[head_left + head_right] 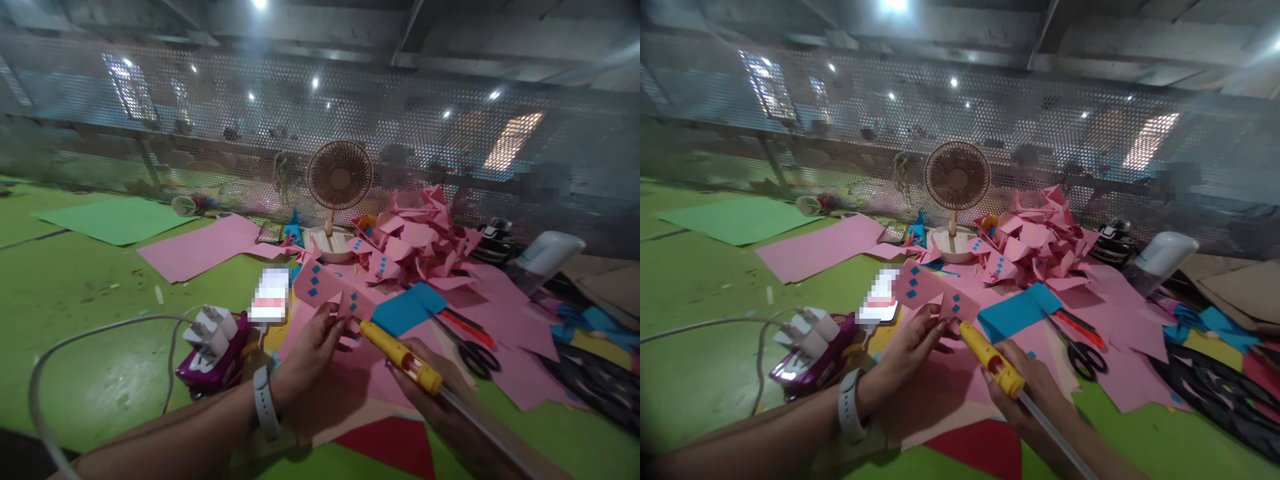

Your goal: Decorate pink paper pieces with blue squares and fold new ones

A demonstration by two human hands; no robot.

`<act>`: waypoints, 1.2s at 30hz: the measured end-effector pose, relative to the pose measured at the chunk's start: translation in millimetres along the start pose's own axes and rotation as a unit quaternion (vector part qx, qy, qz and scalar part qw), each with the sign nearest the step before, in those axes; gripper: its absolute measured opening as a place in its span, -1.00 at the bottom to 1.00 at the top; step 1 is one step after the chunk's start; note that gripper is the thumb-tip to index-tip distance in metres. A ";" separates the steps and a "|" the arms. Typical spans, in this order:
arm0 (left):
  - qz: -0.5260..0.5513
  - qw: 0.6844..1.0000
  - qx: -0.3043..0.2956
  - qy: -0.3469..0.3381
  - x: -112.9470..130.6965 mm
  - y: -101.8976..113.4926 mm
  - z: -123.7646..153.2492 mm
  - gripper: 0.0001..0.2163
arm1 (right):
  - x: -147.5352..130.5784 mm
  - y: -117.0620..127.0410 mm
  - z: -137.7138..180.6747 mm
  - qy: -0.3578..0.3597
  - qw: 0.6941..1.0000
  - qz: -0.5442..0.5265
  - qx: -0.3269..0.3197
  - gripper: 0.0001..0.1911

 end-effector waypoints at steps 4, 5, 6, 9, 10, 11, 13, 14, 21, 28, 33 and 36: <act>-0.014 1.000 -0.002 -0.004 -1.1 0.4 -0.3 -0.77 | 1.2 -0.9 -0.6 -0.001 1.000 -0.003 -0.011 -0.75; -0.016 1.000 -0.004 -0.003 -1.4 0.3 -0.4 -0.77 | 1.3 -0.5 -0.7 0.001 1.000 -0.004 -0.009 -0.75; -0.018 1.000 -0.004 -0.002 -1.7 0.3 -0.5 -0.76 | 1.0 -0.3 -0.8 0.004 1.000 -0.004 -0.009 -0.75; -0.023 1.000 -0.001 -0.004 -2.1 0.8 -0.7 -0.75 | -0.7 -0.5 -1.5 0.009 1.000 -0.006 -0.017 -0.74; -0.023 1.000 -0.003 -0.004 -2.4 0.6 -0.7 -0.75 | -0.6 -0.4 -1.8 0.002 1.000 -0.004 -0.019 -0.74; -0.024 1.000 -0.008 -0.004 -2.9 0.0 -0.8 -0.75 | -0.4 0.0 -2.2 -0.008 1.000 0.002 -0.021 -0.75; -0.026 0.999 -0.020 -0.004 -4.0 -1.2 -1.0 -0.75 | -0.8 1.2 -2.7 -0.023 0.999 0.015 -0.022 -0.77; -0.027 0.999 -0.024 -0.003 -4.6 -1.7 -1.0 -0.75 | -1.6 1.9 -2.9 -0.025 0.999 0.021 -0.022 -0.78; -0.027 0.999 -0.027 -0.006 -5.7 -1.7 -1.2 -0.76 | -5.4 1.8 -1.9 -0.007 1.000 0.010 -0.028 -0.76; -0.032 0.999 -0.025 -0.004 -5.7 -1.5 -1.0 -0.78 | -4.5 4.6 -2.2 -0.012 1.000 0.007 -0.015 -0.77; -0.040 0.999 -0.026 -0.009 -4.7 -1.8 -0.8 -0.77 | -6.1 6.8 -2.5 -0.016 1.000 0.020 -0.004 -0.80; -0.035 0.999 -0.026 -0.001 -5.5 -1.8 -1.1 -0.76 | -5.9 5.3 -2.9 -0.022 0.999 0.034 -0.007 -0.83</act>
Point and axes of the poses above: each hand's wrist, its own z-axis away from the middle knuckle, its own y-axis out of the back of the hand, x = y × z, the point moved 7 cm from there along -z, towards the middle knuckle, and after that the axes turned 3 degrees about -x, right-handed, at the moved point
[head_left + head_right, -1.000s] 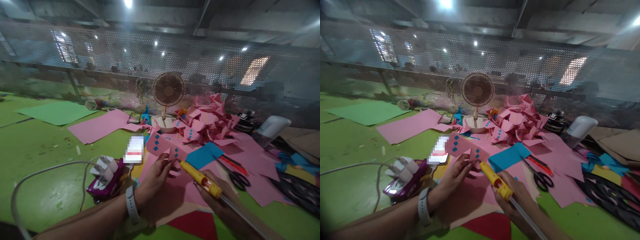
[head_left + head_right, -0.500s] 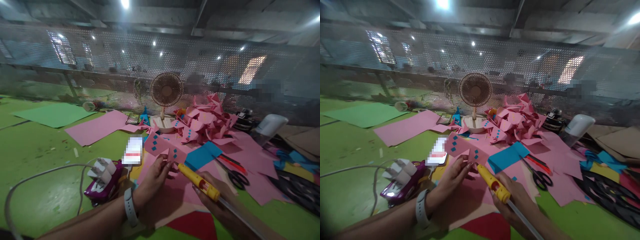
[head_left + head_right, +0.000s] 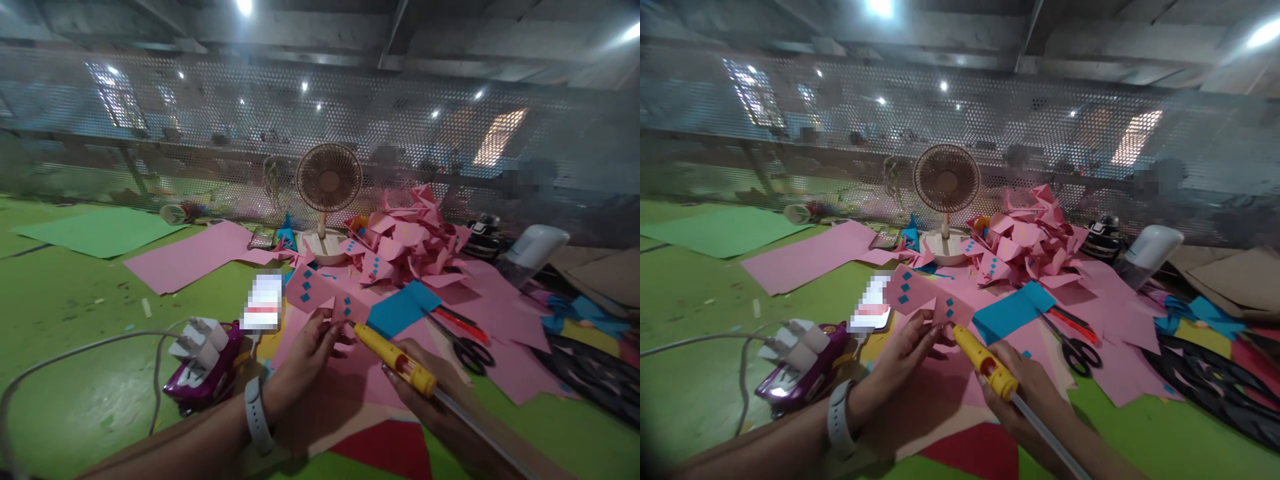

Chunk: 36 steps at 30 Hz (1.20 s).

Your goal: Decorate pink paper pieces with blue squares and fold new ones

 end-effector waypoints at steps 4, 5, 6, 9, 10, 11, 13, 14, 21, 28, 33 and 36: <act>0.004 1.000 0.005 0.005 -0.3 0.8 -0.1 -0.75 | 1.4 -2.2 0.0 0.001 1.000 0.008 -0.013 -0.83; 0.002 1.000 0.002 0.004 -0.2 0.6 -0.2 -0.75 | 2.4 -1.6 0.1 -0.004 1.000 0.010 -0.012 -0.82; 0.000 1.000 0.000 0.002 0.0 0.5 -0.3 -0.76 | 2.8 -0.7 0.1 -0.008 1.000 0.010 -0.010 -0.82; -0.005 1.000 -0.005 0.003 -0.5 0.6 -0.8 -0.76 | 1.0 0.1 0.2 -0.003 1.000 0.002 -0.014 -0.83; -0.005 1.000 -0.003 0.004 -0.6 1.0 -1.0 -0.76 | 0.0 -0.4 0.1 0.000 1.000 -0.001 -0.018 -0.83; -0.005 1.000 0.000 0.005 -0.5 1.5 -1.1 -0.76 | -0.6 -0.6 0.1 0.001 1.000 -0.002 -0.020 -0.82; -0.003 1.000 -0.003 0.006 -0.5 0.8 -1.5 -0.74 | 0.2 -0.7 0.0 -0.005 1.000 -0.003 -0.019 -0.82; -0.002 1.000 -0.004 0.006 -0.4 0.4 -1.6 -0.73 | 1.3 -0.6 -0.1 -0.010 1.000 -0.003 -0.016 -0.83; 0.006 1.000 -0.006 0.005 0.4 -0.9 -1.8 -0.71 | 2.6 0.0 -0.7 -0.009 1.000 0.009 -0.014 -0.83; 0.011 1.000 -0.001 0.014 3.5 -1.1 0.3 -0.75 | 4.3 -5.3 -1.1 0.051 0.998 0.017 -0.024 -0.81; 0.022 0.999 0.003 0.026 2.5 -1.2 1.8 -0.77 | 6.3 -11.0 0.5 0.125 0.980 0.156 0.016 -0.75; 0.043 0.999 -0.003 0.030 -0.4 -2.3 2.2 -0.80 | 5.6 -15.0 3.0 0.175 0.959 0.222 0.032 -0.73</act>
Point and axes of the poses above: each hand's wrist, its own z-axis away from the middle knuckle, its own y-axis out of the back of the hand, x = y × z, the point moved 7 cm from there along -z, towards the middle knuckle, and after that the axes turned 3 degrees about -x, right-handed, at the moved point
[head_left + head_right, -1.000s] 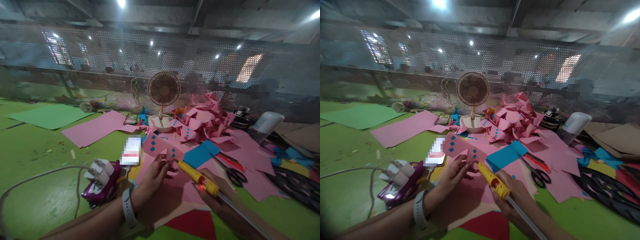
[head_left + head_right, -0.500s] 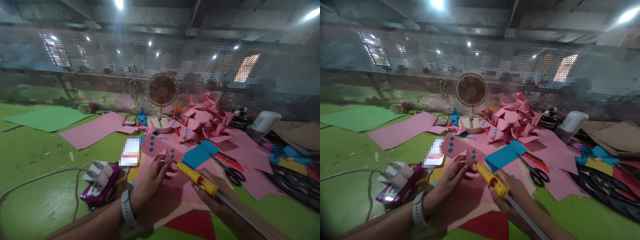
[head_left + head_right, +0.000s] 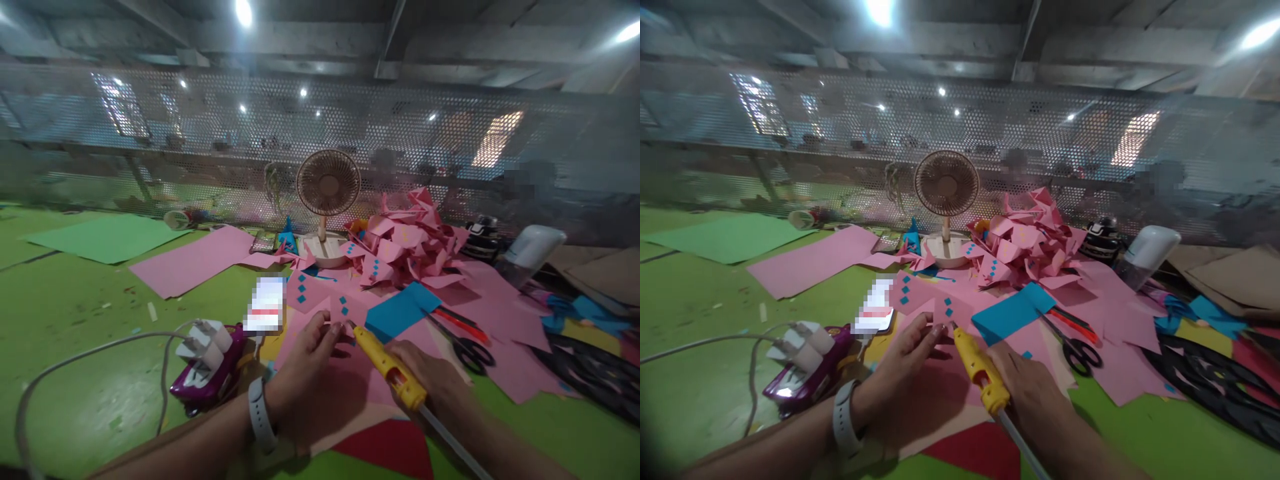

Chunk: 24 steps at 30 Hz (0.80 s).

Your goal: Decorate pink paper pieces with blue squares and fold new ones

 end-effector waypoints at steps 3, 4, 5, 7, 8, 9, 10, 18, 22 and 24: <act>0.009 1.000 -0.001 0.000 -1.9 -0.5 0.3 -0.82 | -1.9 -6.5 3.8 0.055 0.998 0.007 0.003 -0.72; 0.009 1.000 0.000 0.002 -2.4 -0.5 0.5 -0.82 | -1.9 -8.4 5.5 0.069 0.997 0.010 0.010 -0.72; 0.008 1.000 0.003 0.004 -2.7 -0.4 0.6 -0.81 | -1.7 -10.3 7.1 0.080 0.996 0.016 0.017 -0.71; 0.003 1.000 0.006 0.006 -2.6 -0.4 0.9 -0.79 | -2.2 -12.5 10.2 0.097 0.994 0.039 0.036 -0.67; -0.001 1.000 0.006 0.006 -2.3 -0.4 1.1 -0.79 | -3.3 -12.8 11.4 0.104 0.992 0.053 0.045 -0.64; -0.004 1.000 0.007 0.006 -1.9 -0.4 1.3 -0.79 | -4.6 -12.6 12.3 0.110 0.990 0.066 0.052 -0.61; -0.007 1.000 0.008 0.006 -1.6 -0.3 1.6 -0.79 | -6.4 -12.0 12.9 0.116 0.988 0.078 0.058 -0.58; -0.024 0.999 0.021 -0.004 2.5 0.5 2.2 -0.80 | -14.0 -9.3 14.3 0.150 0.977 0.137 0.064 -0.57; -0.052 0.998 0.040 -0.022 4.0 3.5 1.8 -0.80 | -15.4 -10.4 14.5 0.148 0.977 0.138 0.063 -0.65; -0.049 0.998 0.036 -0.026 4.1 3.8 1.5 -0.81 | -15.5 -6.2 14.4 0.143 0.980 0.119 0.074 -0.66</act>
Point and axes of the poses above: each hand's wrist, its own z-axis away from the middle knuckle, its own y-axis out of the back of the hand, x = y × z, the point moved 7 cm from there along -z, towards the middle knuckle, and after that the axes turned 3 degrees about -x, right-handed, at the moved point
